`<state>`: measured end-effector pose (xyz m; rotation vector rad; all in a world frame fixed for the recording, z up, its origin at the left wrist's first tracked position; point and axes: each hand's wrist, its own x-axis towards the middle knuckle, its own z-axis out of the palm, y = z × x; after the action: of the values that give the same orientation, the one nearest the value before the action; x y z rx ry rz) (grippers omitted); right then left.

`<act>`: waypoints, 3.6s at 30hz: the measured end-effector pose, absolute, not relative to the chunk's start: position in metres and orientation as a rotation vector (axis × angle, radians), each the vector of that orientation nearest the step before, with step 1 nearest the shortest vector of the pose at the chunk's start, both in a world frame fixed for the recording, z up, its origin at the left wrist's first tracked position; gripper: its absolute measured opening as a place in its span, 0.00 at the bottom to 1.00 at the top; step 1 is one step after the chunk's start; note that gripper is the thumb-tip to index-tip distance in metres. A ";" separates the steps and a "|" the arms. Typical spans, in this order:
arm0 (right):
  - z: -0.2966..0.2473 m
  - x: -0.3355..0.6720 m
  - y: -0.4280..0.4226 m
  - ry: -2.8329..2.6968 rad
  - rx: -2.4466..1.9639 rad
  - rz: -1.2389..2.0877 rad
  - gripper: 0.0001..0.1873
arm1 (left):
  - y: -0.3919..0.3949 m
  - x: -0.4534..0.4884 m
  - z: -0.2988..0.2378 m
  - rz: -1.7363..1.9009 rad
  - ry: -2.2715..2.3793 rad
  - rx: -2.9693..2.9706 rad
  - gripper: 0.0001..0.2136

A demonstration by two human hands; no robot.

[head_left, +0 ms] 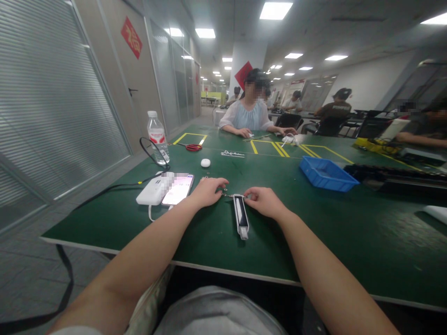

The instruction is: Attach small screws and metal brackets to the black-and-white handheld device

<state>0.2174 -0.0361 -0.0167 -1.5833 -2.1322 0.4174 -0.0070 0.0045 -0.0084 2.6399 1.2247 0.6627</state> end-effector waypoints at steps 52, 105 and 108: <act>-0.009 0.200 -0.048 -1.970 -1.258 0.281 0.12 | -0.013 0.022 -0.010 0.998 0.913 1.788 0.12; -0.007 0.219 -0.040 -2.003 -1.538 0.332 0.10 | -0.015 0.013 -0.001 0.971 1.173 2.347 0.09; -0.007 0.224 -0.038 -1.986 -1.577 0.408 0.10 | -0.016 0.009 0.003 0.805 1.334 2.532 0.08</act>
<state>0.2239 -0.0378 -0.0072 -1.5768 -1.9860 0.4077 0.0089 -0.0158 0.0032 2.5323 1.3337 0.8047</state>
